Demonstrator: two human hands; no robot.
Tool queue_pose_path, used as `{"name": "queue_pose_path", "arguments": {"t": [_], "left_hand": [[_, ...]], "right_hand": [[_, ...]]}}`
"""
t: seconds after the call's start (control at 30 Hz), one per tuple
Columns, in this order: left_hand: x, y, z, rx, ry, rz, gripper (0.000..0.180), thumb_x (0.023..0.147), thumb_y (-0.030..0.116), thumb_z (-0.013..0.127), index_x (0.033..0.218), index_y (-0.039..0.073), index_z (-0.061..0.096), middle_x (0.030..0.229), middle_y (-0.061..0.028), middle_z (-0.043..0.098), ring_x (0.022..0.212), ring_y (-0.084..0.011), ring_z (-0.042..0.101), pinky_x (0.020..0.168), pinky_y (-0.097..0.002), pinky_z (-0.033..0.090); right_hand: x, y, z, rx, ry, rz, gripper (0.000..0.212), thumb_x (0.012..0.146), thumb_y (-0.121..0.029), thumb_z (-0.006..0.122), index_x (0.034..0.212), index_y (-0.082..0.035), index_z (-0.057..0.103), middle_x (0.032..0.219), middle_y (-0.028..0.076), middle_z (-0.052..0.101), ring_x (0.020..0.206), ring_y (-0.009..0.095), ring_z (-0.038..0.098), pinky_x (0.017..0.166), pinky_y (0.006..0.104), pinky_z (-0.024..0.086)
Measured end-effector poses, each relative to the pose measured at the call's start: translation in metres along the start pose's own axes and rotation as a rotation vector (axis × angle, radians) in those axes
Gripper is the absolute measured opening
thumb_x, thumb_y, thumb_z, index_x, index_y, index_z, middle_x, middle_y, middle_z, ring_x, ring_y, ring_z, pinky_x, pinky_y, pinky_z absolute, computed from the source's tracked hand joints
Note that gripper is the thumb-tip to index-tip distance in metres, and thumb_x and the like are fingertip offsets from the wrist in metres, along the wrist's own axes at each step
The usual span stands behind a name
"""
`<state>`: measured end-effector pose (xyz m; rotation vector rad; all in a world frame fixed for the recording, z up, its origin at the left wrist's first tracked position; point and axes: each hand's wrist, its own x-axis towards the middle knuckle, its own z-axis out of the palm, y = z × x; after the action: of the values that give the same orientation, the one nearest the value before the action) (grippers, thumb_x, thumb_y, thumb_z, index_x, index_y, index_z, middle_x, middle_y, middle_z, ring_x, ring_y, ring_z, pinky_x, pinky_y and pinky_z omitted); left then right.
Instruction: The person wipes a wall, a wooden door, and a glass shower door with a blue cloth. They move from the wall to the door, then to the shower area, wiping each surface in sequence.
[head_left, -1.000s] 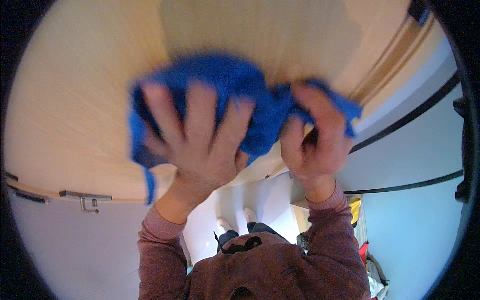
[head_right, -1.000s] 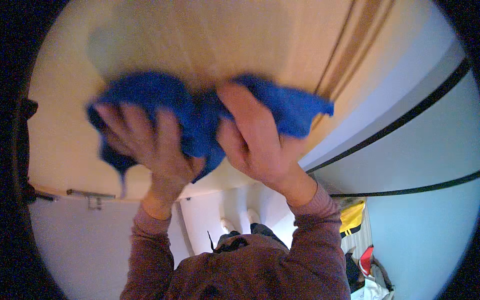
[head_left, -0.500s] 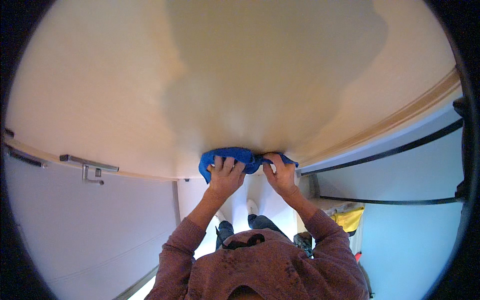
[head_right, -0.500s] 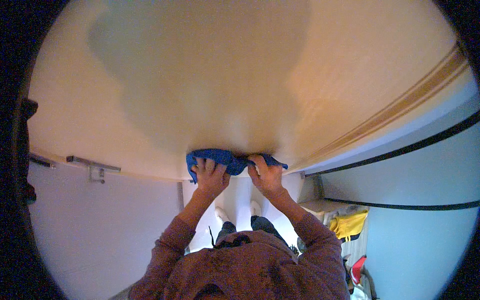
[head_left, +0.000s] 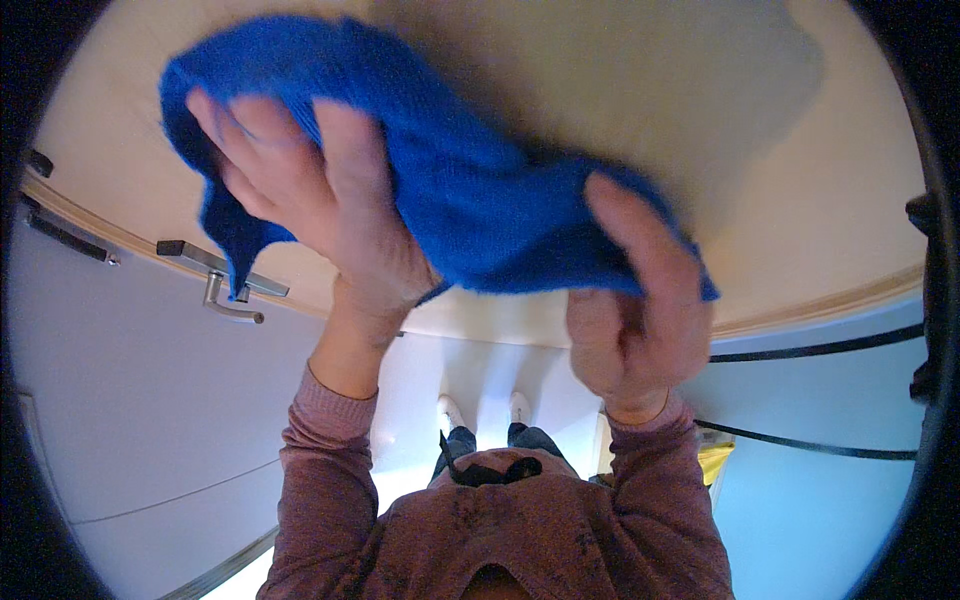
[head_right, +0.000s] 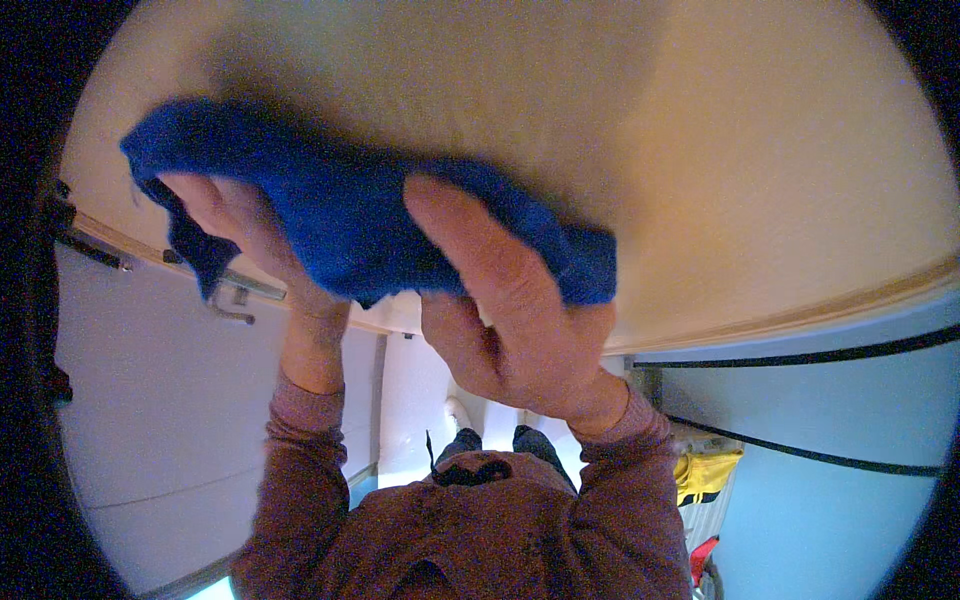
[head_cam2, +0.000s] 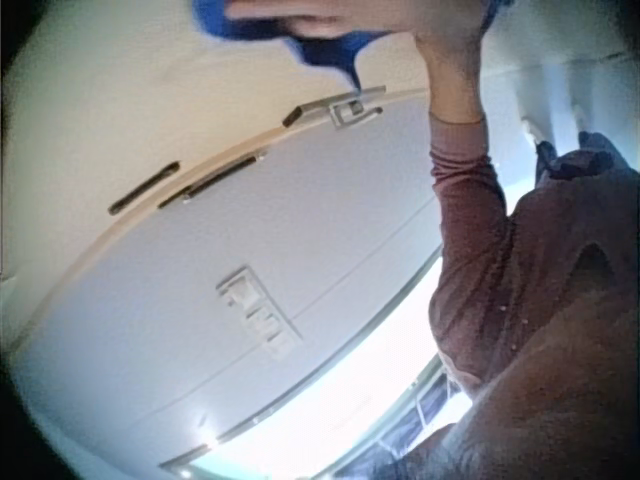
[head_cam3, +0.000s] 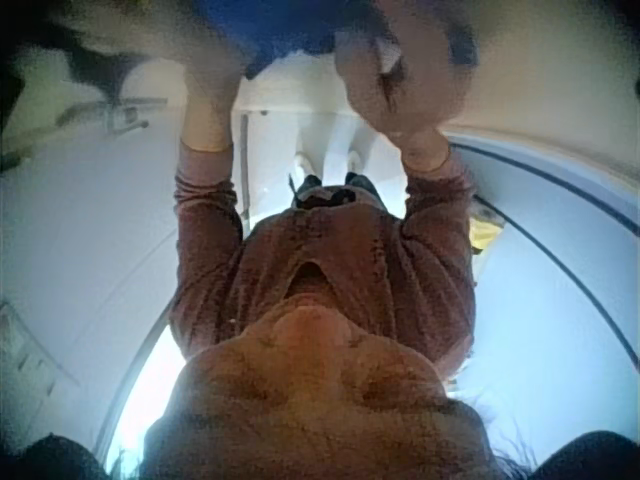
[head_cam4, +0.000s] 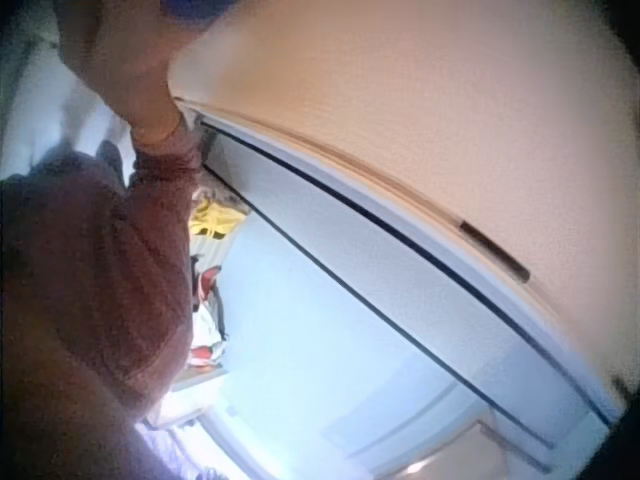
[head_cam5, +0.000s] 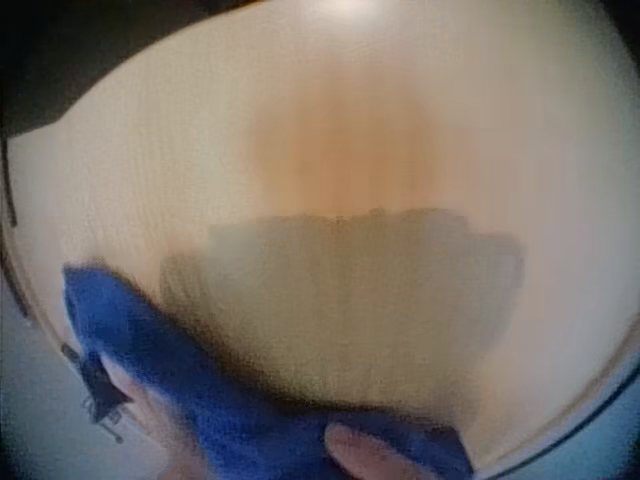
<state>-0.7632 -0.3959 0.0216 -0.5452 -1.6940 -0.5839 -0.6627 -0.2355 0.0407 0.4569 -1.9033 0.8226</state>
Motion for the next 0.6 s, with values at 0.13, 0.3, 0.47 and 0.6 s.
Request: {"name": "queue_pose_path", "arguments": {"t": [0.13, 0.3, 0.47, 0.6], "left_hand": [[-0.089, -0.028, 0.016, -0.251, -0.040, -0.370, 0.071, 0.082, 0.049, 0.047, 0.136, 0.009, 0.024, 0.138, -0.0239, 0.020, 0.127, -0.0401, 0.017, 0.103, -0.0498, 0.006], [-0.207, -0.024, 0.001, -0.227, -0.327, -0.582, 0.076, 0.079, 0.049, 0.055, 0.134, 0.008, 0.023, 0.131, -0.0181, 0.032, 0.123, -0.0331, 0.028, 0.104, -0.0467, 0.016], [-0.265, -0.022, -0.009, -0.006, -0.422, -0.645, 0.081, 0.079, 0.052, 0.052, 0.136, 0.004, 0.021, 0.137, -0.0271, 0.019, 0.126, -0.0447, 0.016, 0.101, -0.0550, 0.010], [-0.279, -0.022, -0.014, -0.137, -0.314, -0.819, 0.080, 0.081, 0.048, 0.049, 0.134, -0.003, 0.018, 0.137, -0.0322, 0.013, 0.126, -0.0488, 0.013, 0.101, -0.0555, 0.011]], "right_hand": [[-0.037, 0.008, 0.032, -0.047, -0.216, 0.018, 0.034, 0.067, -0.003, 0.059, 0.101, -0.004, 0.062, 0.098, 0.013, 0.063, 0.088, 0.029, 0.060, 0.085, 0.0382, 0.042], [-0.121, 0.030, 0.082, 0.072, -0.358, 0.137, 0.046, 0.068, -0.008, 0.062, 0.112, -0.018, 0.056, 0.101, 0.014, 0.059, 0.090, 0.035, 0.057, 0.082, 0.0505, 0.041], [-0.187, 0.045, 0.125, -0.002, -0.484, 0.178, 0.032, 0.069, -0.004, 0.062, 0.101, -0.011, 0.059, 0.086, 0.015, 0.062, 0.075, 0.032, 0.060, 0.073, 0.0428, 0.046], [-0.199, 0.042, 0.135, 0.009, -0.543, 0.281, 0.027, 0.073, -0.005, 0.060, 0.099, -0.011, 0.059, 0.077, 0.014, 0.062, 0.063, 0.030, 0.060, 0.060, 0.0375, 0.048]]}}
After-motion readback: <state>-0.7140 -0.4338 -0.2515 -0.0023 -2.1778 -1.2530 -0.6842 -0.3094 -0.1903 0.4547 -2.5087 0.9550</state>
